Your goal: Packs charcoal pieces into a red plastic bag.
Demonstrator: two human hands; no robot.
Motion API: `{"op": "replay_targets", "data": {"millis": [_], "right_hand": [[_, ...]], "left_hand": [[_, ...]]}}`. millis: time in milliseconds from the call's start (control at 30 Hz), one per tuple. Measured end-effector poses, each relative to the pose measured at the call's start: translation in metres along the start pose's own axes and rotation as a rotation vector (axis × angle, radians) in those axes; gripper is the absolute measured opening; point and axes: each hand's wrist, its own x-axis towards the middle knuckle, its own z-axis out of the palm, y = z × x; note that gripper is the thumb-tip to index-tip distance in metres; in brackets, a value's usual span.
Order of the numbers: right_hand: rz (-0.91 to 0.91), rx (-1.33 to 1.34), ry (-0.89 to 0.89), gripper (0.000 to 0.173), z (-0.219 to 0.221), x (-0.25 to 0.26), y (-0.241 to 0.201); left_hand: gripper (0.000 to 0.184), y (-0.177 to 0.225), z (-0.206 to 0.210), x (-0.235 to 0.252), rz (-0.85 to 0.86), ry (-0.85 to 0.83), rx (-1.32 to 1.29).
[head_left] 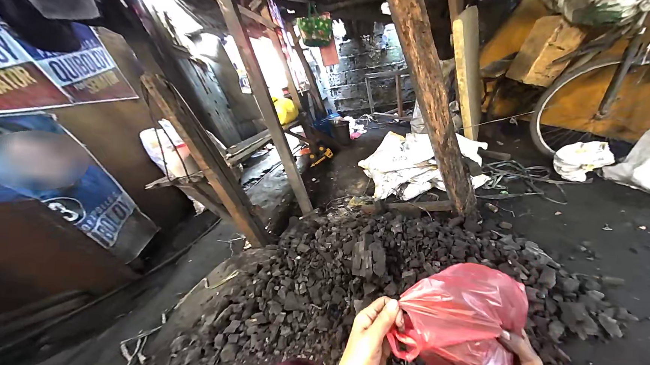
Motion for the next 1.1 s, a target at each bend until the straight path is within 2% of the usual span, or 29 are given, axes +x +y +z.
{"op": "replay_targets", "data": {"millis": [67, 100, 167, 200, 233, 300, 333, 400, 433, 567, 633, 700, 767, 833, 933, 1033, 1100], "right_hand": [[0.079, 0.12, -0.021, 0.043, -0.019, -0.002, 0.011], [0.114, 0.148, -0.034, 0.042, -0.028, -0.004, 0.016], [0.161, 0.144, -0.049, 0.057, -0.033, -0.007, 0.018], [0.17, 0.141, -0.059, 0.057, -0.031, -0.006, 0.016], [0.155, 0.134, -0.045, 0.052, -0.029, -0.005, 0.014], [0.066, 0.053, 0.054, 0.031, -0.027, -0.001, 0.003], [0.014, 0.005, 0.097, 0.031, -0.028, 0.003, -0.005], [-0.077, -0.032, 0.093, 0.06, -0.036, 0.015, -0.02], [-0.101, -0.041, 0.081, 0.068, -0.037, 0.022, -0.026], [-0.017, -0.247, 0.103, 0.078, -0.047, 0.041, -0.02], [-0.034, -0.459, 0.12, 0.069, -0.054, 0.04, -0.009], [-0.161, -0.62, 0.078, 0.065, -0.049, 0.025, -0.003], [-0.361, -0.711, -0.101, 0.056, -0.04, 0.009, -0.001], [-0.553, -0.839, -0.322, 0.061, -0.032, 0.003, 0.003], [-0.788, -1.056, -0.426, 0.064, -0.013, 0.007, 0.012], [-0.901, -0.995, -0.449, 0.052, 0.005, 0.013, 0.02], [-0.875, -0.833, -0.498, 0.048, 0.02, 0.015, 0.014]], "left_hand": [[0.032, -0.003, 0.007, 0.005, 0.005, -0.006, 0.06], [0.031, -0.005, 0.012, 0.007, -0.008, -0.016, 0.094], [0.029, -0.014, 0.022, 0.014, -0.049, -0.067, 0.153], [0.027, -0.02, 0.027, 0.017, -0.067, -0.096, 0.179], [0.027, -0.025, 0.031, 0.019, -0.078, -0.11, 0.187], [0.028, -0.031, 0.03, 0.023, -0.09, -0.094, 0.165], [0.029, -0.033, 0.027, 0.025, -0.096, -0.077, 0.145], [0.03, -0.039, 0.021, 0.026, -0.109, -0.059, 0.084], [0.031, -0.041, 0.021, 0.025, -0.118, -0.062, 0.05], [0.032, -0.036, 0.04, 0.025, -0.099, -0.14, -0.083], [0.032, -0.034, 0.05, 0.028, -0.088, -0.186, -0.057], [0.031, -0.039, 0.054, 0.03, -0.109, -0.202, 0.044], [0.032, -0.046, 0.055, 0.03, -0.141, -0.192, 0.123], [0.032, -0.047, 0.049, 0.027, -0.165, -0.159, 0.154], [0.029, -0.036, 0.037, 0.018, -0.2, -0.126, 0.231], [0.026, -0.027, 0.03, 0.009, -0.251, -0.098, 0.265], [0.027, -0.022, 0.03, 0.005, -0.287, -0.109, 0.239]]}}
